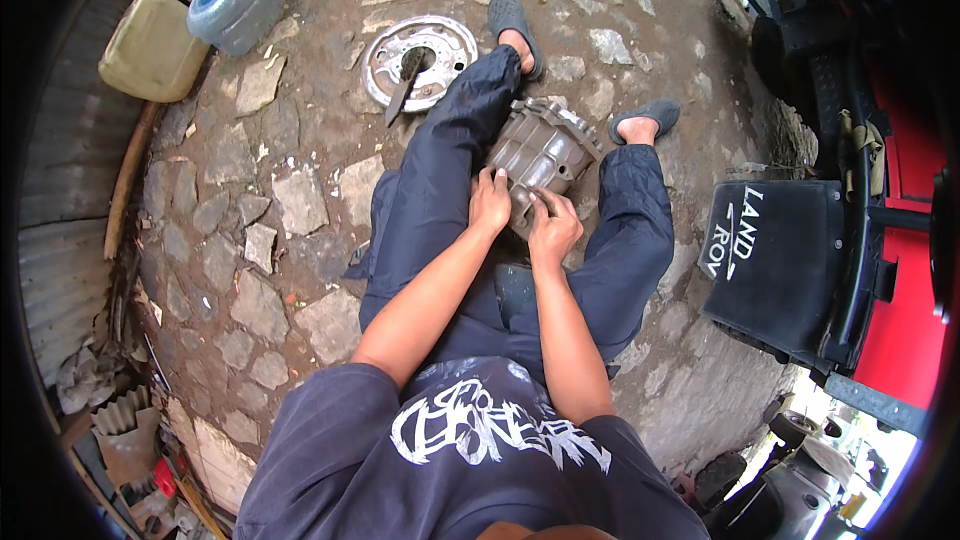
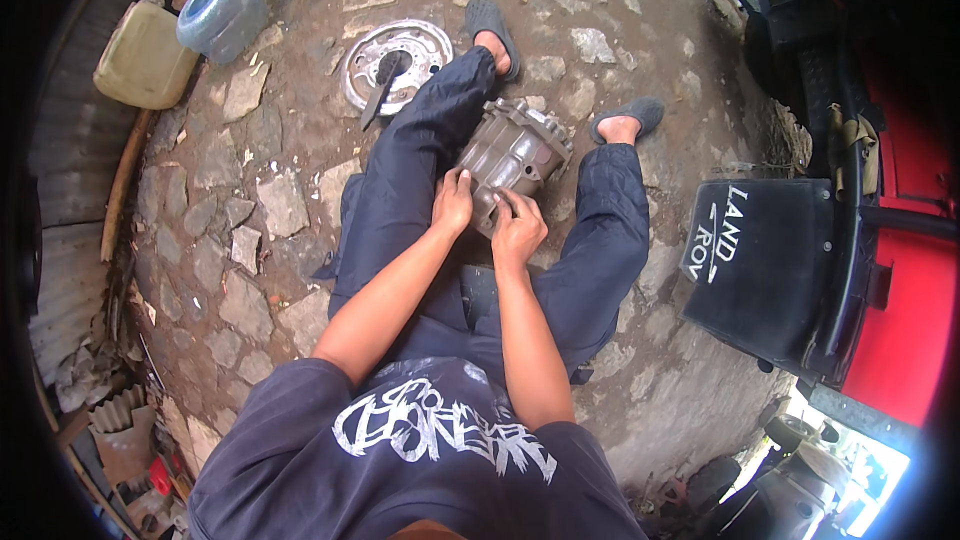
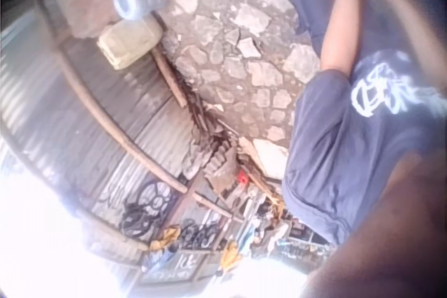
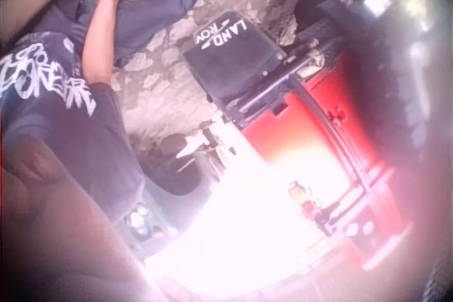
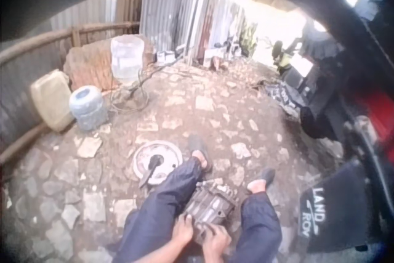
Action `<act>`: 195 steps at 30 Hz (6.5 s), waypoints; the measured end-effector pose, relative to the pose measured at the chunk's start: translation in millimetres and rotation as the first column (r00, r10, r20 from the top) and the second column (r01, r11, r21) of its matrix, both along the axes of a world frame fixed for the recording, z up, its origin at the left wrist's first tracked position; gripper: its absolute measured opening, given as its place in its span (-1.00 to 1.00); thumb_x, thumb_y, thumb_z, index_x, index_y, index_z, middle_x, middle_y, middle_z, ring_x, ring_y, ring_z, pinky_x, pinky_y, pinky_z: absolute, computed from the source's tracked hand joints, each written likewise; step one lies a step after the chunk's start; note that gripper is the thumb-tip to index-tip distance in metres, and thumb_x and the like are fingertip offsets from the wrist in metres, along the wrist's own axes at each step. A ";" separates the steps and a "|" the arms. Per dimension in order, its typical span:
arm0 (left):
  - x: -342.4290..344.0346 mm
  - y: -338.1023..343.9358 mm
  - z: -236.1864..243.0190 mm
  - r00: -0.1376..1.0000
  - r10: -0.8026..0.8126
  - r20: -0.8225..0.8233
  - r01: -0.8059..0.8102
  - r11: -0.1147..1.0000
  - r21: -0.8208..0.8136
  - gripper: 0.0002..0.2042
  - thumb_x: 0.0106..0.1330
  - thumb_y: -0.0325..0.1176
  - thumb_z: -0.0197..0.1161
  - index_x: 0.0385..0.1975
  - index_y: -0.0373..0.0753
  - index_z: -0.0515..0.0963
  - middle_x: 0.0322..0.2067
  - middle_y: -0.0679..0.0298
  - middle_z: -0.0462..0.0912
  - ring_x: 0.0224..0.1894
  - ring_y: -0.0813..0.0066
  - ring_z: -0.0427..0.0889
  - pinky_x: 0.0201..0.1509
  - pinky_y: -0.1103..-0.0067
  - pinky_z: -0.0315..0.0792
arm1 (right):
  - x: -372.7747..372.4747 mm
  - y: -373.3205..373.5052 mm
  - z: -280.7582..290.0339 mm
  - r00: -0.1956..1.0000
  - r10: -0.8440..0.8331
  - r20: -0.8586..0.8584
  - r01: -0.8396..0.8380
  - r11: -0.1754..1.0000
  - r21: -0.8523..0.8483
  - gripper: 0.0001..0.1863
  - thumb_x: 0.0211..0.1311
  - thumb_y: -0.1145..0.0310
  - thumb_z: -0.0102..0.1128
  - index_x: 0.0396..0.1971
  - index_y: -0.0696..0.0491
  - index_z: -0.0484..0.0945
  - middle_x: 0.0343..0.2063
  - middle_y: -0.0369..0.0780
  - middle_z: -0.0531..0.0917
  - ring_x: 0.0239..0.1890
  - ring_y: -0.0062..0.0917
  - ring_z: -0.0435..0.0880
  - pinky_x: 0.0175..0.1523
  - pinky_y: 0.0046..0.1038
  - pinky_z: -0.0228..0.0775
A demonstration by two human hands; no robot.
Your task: The person sits on the ground and works on a metallic mechanical part, repeatedly inserting and adjusting small components with both hands. The person rotates the part to access different sides and continues the adjustment process throughout the clip.
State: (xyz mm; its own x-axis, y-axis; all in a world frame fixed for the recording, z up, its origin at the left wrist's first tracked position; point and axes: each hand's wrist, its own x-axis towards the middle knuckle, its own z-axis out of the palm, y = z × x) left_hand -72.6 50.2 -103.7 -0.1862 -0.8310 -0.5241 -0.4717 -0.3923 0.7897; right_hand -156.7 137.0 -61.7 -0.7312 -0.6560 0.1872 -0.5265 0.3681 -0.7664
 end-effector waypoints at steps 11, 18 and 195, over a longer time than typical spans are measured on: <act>2.6 -7.0 -6.9 0.997 0.029 -0.072 -0.027 0.999 0.029 -0.45 0.68 0.00 -0.17 0.36 -0.33 0.43 0.34 -0.28 0.48 0.43 -0.23 0.41 0.51 0.15 0.28 | 16.6 8.0 2.8 0.994 -0.021 0.104 0.023 1.000 -0.018 -0.84 0.18 0.48 0.50 -0.22 0.08 0.85 -0.25 -0.10 0.82 -0.17 -0.27 0.84 0.01 -0.32 0.62; -0.1 -4.8 -12.3 0.992 0.071 -0.101 -0.069 0.997 0.031 -0.46 0.67 0.00 -0.17 0.32 -0.31 0.48 0.31 -0.29 0.51 0.42 -0.24 0.42 0.51 0.15 0.27 | 15.1 8.7 3.2 0.996 0.011 0.090 -0.009 1.000 -0.018 -0.84 0.17 0.53 0.47 -0.23 0.10 0.85 -0.27 -0.13 0.83 -0.18 -0.34 0.84 0.02 -0.37 0.64; 4.5 -1.7 -11.0 0.979 -0.139 0.147 0.148 0.988 -0.053 -0.44 0.61 0.03 0.03 0.44 -0.20 0.35 0.39 -0.30 0.34 0.47 -0.36 0.28 0.53 0.01 0.23 | 21.7 37.2 8.0 0.980 0.191 0.053 -0.194 0.979 0.055 -0.82 0.12 0.61 0.45 -0.26 0.13 0.74 -0.32 -0.05 0.79 -0.23 -0.14 0.82 -0.10 -0.25 0.64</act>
